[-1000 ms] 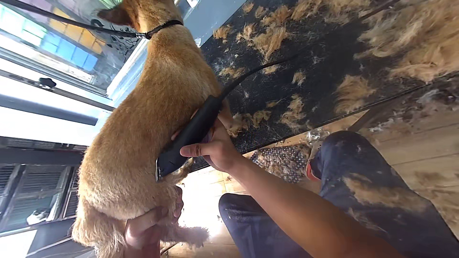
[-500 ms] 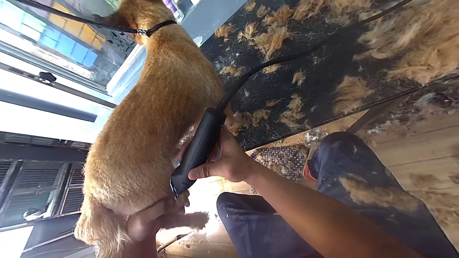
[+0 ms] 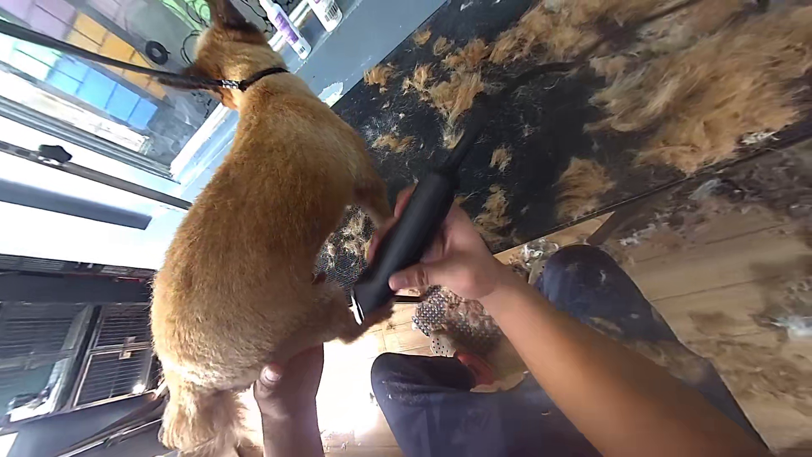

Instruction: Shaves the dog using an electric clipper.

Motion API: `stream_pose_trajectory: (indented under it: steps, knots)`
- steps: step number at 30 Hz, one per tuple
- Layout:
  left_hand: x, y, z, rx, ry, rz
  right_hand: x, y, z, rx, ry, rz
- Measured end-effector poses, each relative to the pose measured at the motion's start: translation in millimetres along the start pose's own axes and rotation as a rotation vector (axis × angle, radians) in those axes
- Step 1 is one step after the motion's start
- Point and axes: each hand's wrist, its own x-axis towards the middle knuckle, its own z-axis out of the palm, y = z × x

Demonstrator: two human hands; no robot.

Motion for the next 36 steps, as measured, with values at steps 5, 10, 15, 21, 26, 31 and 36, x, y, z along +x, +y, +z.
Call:
stream_pose_trajectory:
  steps: [5, 10, 15, 21, 26, 31, 36]
  knots:
    - [8, -5, 21, -0.089, 0.073, 0.020, 37, 15, 5, 0.101, 0.069, -0.250]
    - [25, -11, 35, -0.147, 0.084, 0.058, 40, 7, -5, 0.162, 0.035, -0.316]
    - [29, -26, 29, -0.128, 0.025, 0.086, 44, -12, -21, 0.076, 0.018, -0.292]
    - [46, -27, 62, -0.023, 0.103, 0.135, 64, -4, -24, 0.063, -0.003, -0.259]
    - [61, -25, 80, 0.011, 0.175, 0.128, 72, -6, -32, 0.089, -0.019, -0.254]
    - [93, -15, 90, 0.084, 0.119, 0.156, 68, -15, -50, 0.113, 0.043, -0.250]
    - [119, -9, 104, -0.085, 0.051, 0.124, 69, -25, -62, 0.108, 0.091, -0.243]
